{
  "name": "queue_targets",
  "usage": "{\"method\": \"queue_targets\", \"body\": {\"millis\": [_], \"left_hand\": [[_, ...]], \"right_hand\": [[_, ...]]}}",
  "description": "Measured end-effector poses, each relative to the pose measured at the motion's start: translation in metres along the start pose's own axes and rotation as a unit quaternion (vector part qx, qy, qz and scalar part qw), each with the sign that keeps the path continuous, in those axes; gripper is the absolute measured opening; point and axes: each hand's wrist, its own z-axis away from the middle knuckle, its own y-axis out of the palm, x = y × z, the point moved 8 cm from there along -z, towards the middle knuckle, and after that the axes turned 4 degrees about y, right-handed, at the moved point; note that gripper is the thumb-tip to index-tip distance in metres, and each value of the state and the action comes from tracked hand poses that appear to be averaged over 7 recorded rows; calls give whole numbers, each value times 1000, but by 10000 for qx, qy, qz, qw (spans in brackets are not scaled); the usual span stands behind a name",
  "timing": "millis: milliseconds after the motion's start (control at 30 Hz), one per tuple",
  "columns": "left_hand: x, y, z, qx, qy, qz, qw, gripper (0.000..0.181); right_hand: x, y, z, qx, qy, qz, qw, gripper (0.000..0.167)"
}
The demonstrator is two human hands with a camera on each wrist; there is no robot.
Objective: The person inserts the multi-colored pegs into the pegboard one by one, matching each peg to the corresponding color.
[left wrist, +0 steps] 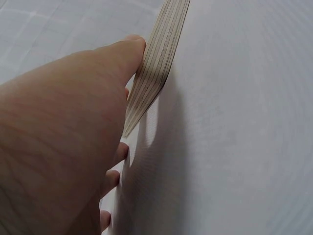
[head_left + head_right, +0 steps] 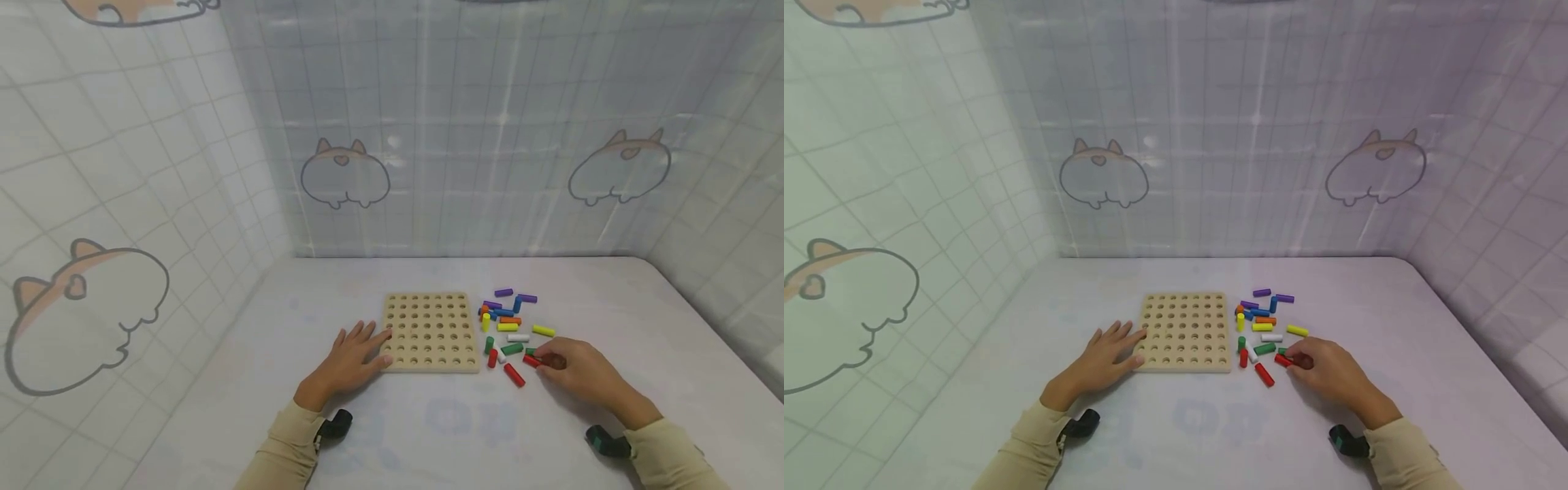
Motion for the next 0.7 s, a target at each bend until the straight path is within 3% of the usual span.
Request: {"method": "queue_targets", "body": {"millis": [167, 333, 700], "left_hand": [[-3, -3, 0, -1, 10, 61, 10000, 65], [-4, -4, 1, 3, -1, 47, 10000, 64], [-2, -3, 1, 48, -54, 32, 10000, 64]], "right_hand": [[0, -2, 0, -13, -41, -41, 10000, 24], [-8, -3, -1, -129, 58, -401, 9991, 26], [-14, -9, -4, -181, 626, -1271, 9898, 37]]}}
